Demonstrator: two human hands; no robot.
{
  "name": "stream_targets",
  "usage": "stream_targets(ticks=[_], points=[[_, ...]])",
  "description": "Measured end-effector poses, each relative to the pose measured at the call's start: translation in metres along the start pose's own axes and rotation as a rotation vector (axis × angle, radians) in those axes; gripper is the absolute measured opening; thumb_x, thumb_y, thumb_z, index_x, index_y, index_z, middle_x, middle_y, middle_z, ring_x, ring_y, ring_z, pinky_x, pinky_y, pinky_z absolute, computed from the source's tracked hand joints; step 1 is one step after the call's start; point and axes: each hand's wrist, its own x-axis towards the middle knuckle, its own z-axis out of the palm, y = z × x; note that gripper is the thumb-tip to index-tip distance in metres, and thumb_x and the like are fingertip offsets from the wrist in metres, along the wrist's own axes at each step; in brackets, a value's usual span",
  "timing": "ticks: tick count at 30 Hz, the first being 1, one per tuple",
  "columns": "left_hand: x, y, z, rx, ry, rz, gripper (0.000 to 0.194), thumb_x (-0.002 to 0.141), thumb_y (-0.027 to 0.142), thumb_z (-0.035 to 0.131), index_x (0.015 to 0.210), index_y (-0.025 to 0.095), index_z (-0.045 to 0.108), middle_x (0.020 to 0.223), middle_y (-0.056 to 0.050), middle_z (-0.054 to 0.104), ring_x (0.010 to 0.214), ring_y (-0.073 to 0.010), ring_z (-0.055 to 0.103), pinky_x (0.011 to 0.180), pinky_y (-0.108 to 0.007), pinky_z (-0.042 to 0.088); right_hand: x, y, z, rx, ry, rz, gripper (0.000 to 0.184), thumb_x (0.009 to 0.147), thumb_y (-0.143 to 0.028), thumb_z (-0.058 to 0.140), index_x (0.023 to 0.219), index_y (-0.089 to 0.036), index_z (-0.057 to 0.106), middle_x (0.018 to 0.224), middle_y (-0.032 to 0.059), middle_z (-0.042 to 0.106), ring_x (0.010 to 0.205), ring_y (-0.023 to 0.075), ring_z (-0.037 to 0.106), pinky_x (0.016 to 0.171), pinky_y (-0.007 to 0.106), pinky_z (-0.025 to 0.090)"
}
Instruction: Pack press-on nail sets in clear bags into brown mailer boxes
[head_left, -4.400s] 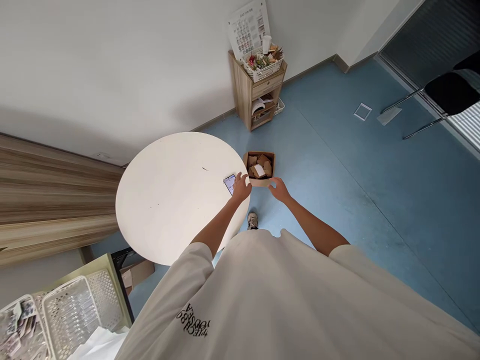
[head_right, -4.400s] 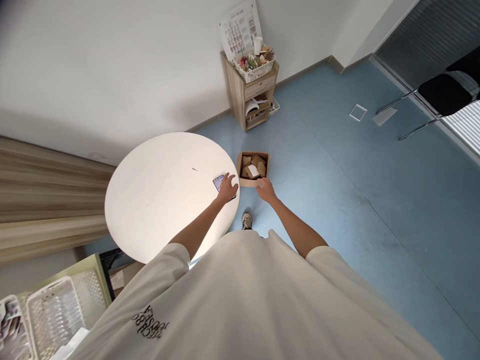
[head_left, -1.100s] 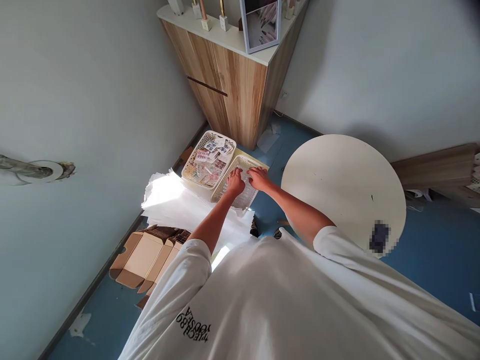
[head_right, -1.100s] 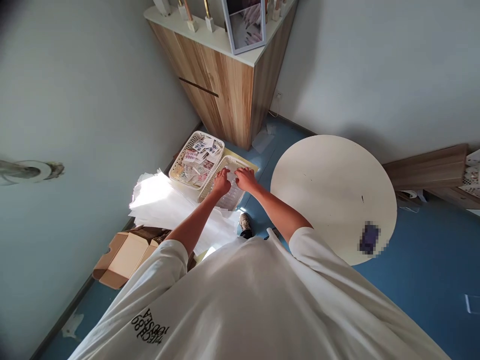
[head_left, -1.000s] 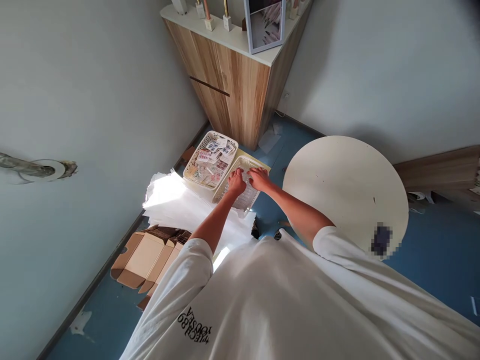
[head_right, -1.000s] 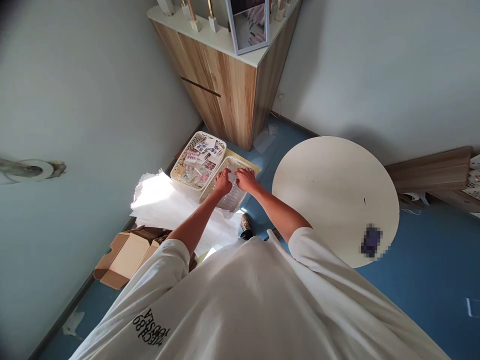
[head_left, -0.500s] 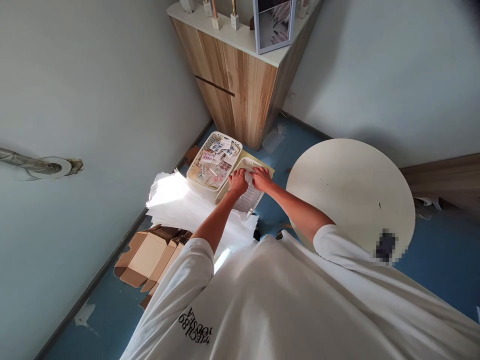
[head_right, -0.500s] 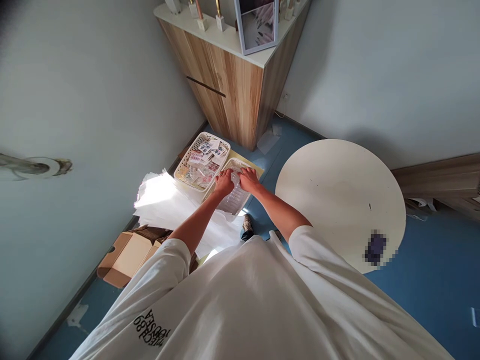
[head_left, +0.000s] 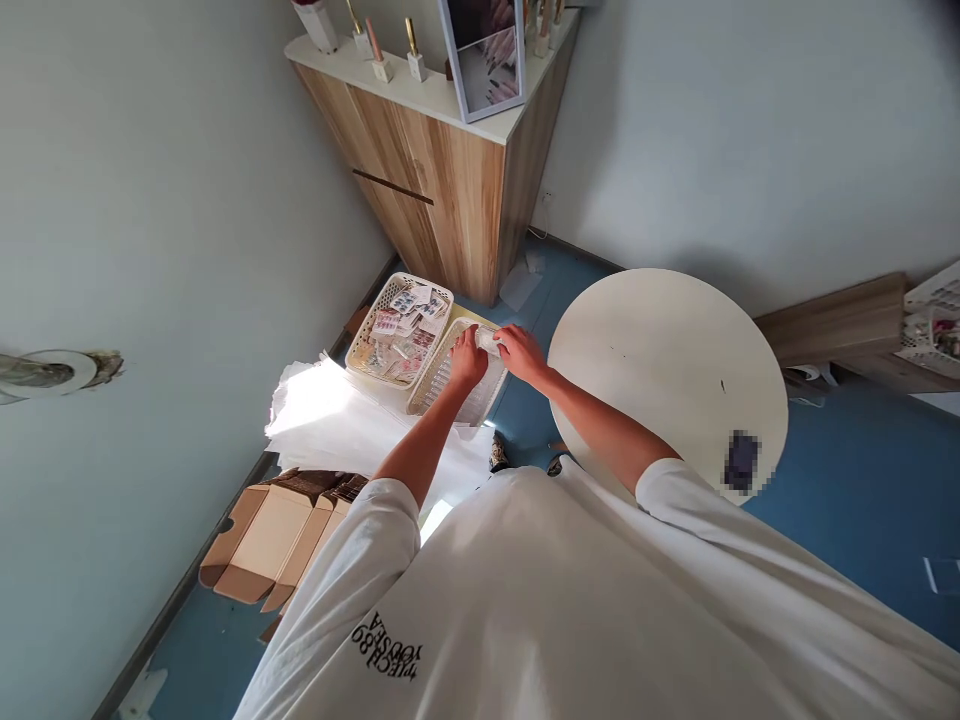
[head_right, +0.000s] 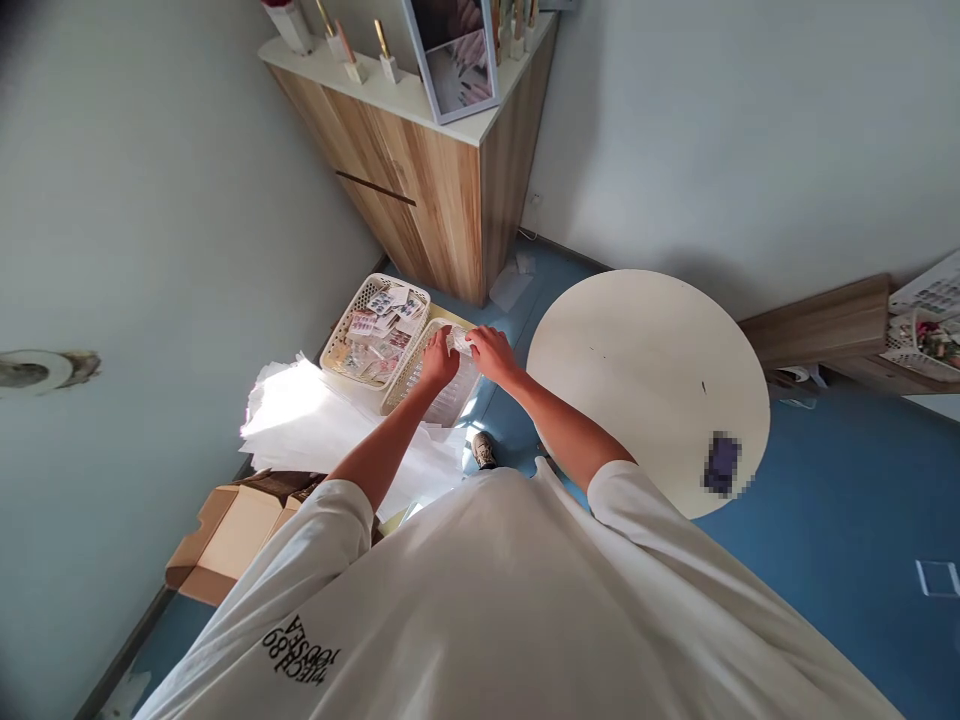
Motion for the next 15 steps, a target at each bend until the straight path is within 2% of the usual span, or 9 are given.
stream_targets(ticks=[3, 7, 10, 15], points=[[0.002, 0.022, 0.016, -0.098, -0.007, 0.112, 0.065, 0.085, 0.006, 0.052, 0.148, 0.019, 0.056, 0.142, -0.016, 0.066, 0.133, -0.0316, 0.061, 0.117, -0.05, 0.046, -0.021, 0.02, -0.015, 0.121, 0.127, 0.083, 0.029, 0.097, -0.01, 0.05, 0.118, -0.022, 0.066, 0.119, 0.0103, 0.069, 0.111, 0.027, 0.061, 0.099, 0.04, 0.045], [-0.006, 0.06, 0.049, -0.158, -0.041, 0.211, 0.061, 0.085, 0.005, 0.052, 0.145, 0.018, 0.058, 0.133, -0.015, 0.07, 0.124, -0.0289, 0.067, 0.113, -0.047, 0.051, -0.065, 0.054, -0.037, 0.26, 0.272, 0.19, 0.034, 0.095, -0.013, 0.054, 0.127, -0.022, 0.062, 0.115, 0.0087, 0.07, 0.102, 0.0245, 0.064, 0.096, 0.039, 0.05], [-0.022, 0.093, 0.084, -0.165, -0.099, 0.258, 0.061, 0.086, 0.005, 0.052, 0.145, 0.017, 0.058, 0.129, -0.014, 0.072, 0.122, -0.0289, 0.068, 0.111, -0.046, 0.053, -0.111, 0.086, -0.054, 0.291, 0.326, 0.247, 0.039, 0.093, -0.012, 0.054, 0.13, -0.021, 0.063, 0.119, 0.0101, 0.07, 0.105, 0.0245, 0.065, 0.099, 0.04, 0.052], [-0.064, 0.148, 0.158, -0.181, -0.234, 0.29, 0.059, 0.089, 0.004, 0.053, 0.147, 0.016, 0.058, 0.134, -0.016, 0.071, 0.122, -0.0275, 0.069, 0.11, -0.044, 0.055, -0.203, 0.147, -0.076, 0.292, 0.329, 0.392, 0.033, 0.092, -0.012, 0.054, 0.119, -0.022, 0.069, 0.115, 0.0088, 0.071, 0.1, 0.0228, 0.066, 0.094, 0.038, 0.054]])
